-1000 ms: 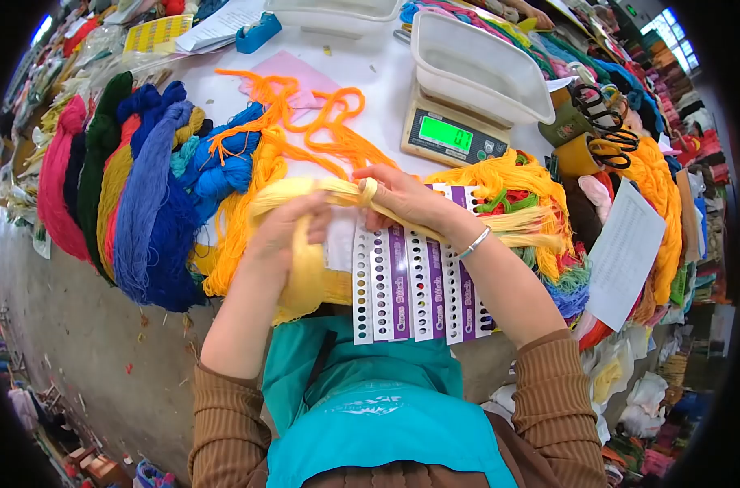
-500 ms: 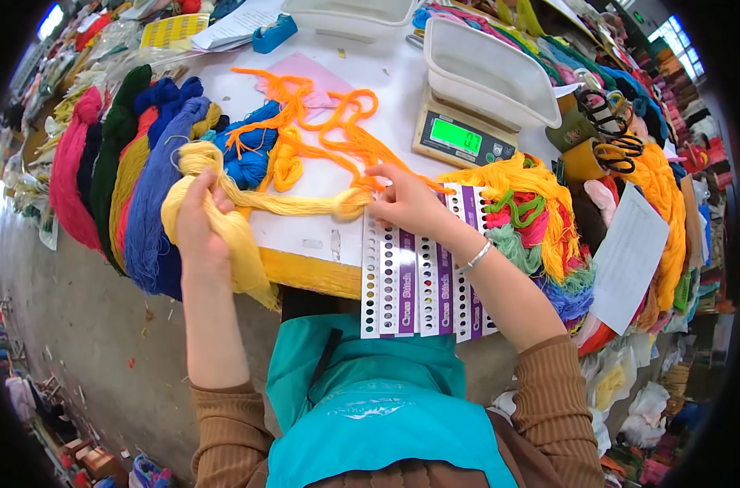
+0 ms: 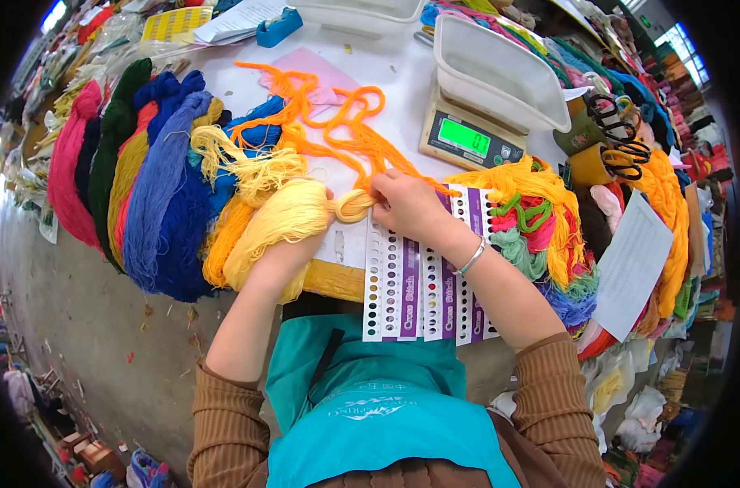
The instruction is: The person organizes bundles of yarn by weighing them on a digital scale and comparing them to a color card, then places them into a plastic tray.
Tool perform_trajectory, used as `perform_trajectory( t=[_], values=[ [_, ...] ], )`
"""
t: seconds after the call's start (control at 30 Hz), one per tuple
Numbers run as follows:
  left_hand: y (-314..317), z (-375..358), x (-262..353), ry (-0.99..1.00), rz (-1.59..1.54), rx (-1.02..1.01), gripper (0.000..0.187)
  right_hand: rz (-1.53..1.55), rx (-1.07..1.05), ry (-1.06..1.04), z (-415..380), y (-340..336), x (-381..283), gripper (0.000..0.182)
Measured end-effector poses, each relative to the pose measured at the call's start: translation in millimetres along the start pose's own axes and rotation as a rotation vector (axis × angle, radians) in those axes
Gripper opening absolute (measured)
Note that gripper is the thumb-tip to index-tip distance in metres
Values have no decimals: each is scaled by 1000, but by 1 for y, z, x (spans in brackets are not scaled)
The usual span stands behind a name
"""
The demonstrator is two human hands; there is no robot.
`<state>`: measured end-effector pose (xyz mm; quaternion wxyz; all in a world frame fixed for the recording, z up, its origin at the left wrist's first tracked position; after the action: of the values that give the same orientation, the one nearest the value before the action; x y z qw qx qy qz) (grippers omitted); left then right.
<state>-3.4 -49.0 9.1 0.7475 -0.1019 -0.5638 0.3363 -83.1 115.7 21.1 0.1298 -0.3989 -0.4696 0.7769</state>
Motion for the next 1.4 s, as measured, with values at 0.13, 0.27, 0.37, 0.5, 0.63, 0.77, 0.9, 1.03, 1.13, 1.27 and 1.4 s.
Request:
perform_trajectory(
  t=[0.13, 0.27, 0.37, 0.5, 0.63, 0.77, 0.9, 1.03, 1.13, 1.27, 1.4],
  values=[
    [12, 4, -2, 125, 233, -53, 13, 71, -15, -5, 2, -1, 1, 13],
    [18, 10, 15, 23, 104, -130, 16, 619, -71, 286, -5, -7, 37, 9],
    [32, 13, 18, 27, 223, -179, 17, 948, -38, 316, -8, -9, 42, 7],
    [36, 16, 19, 68, 161, -106, 20, 1055, -162, 484, -14, -10, 45, 6],
    [27, 20, 21, -161, -23, -241, 19, 1034, 3, 321, -13, -6, 50, 8],
    [8, 23, 17, -168, -153, -160, 17, 825, 38, 286, -13, -9, 46, 9],
    [27, 16, 19, 20, 26, -126, 16, 1003, 35, 457, -13, -15, 34, 11],
    [42, 17, 27, 114, 250, -186, 24, 940, 186, 281, -10, -9, 46, 8],
    [36, 20, 25, 121, 269, -128, 24, 554, 163, 212, -11, -15, 37, 9],
    [-1, 13, -9, -13, 194, -38, 25, 292, 134, 56, -11, -12, 16, 15],
    [-45, 11, -9, -188, 207, -19, 20, 156, 148, -89, -11, -8, 7, 20]
  ],
)
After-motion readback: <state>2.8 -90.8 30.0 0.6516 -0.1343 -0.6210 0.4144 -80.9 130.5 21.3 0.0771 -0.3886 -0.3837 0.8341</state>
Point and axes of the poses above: each hand's wrist, its own z-axis towards the middle knuckle, its own y-axis out of the palm, x = y × z, the point moved 7 cm from there along z, towards the middle knuckle, and after that the axes turned 10 degrees about x, right-handed, at the moved point
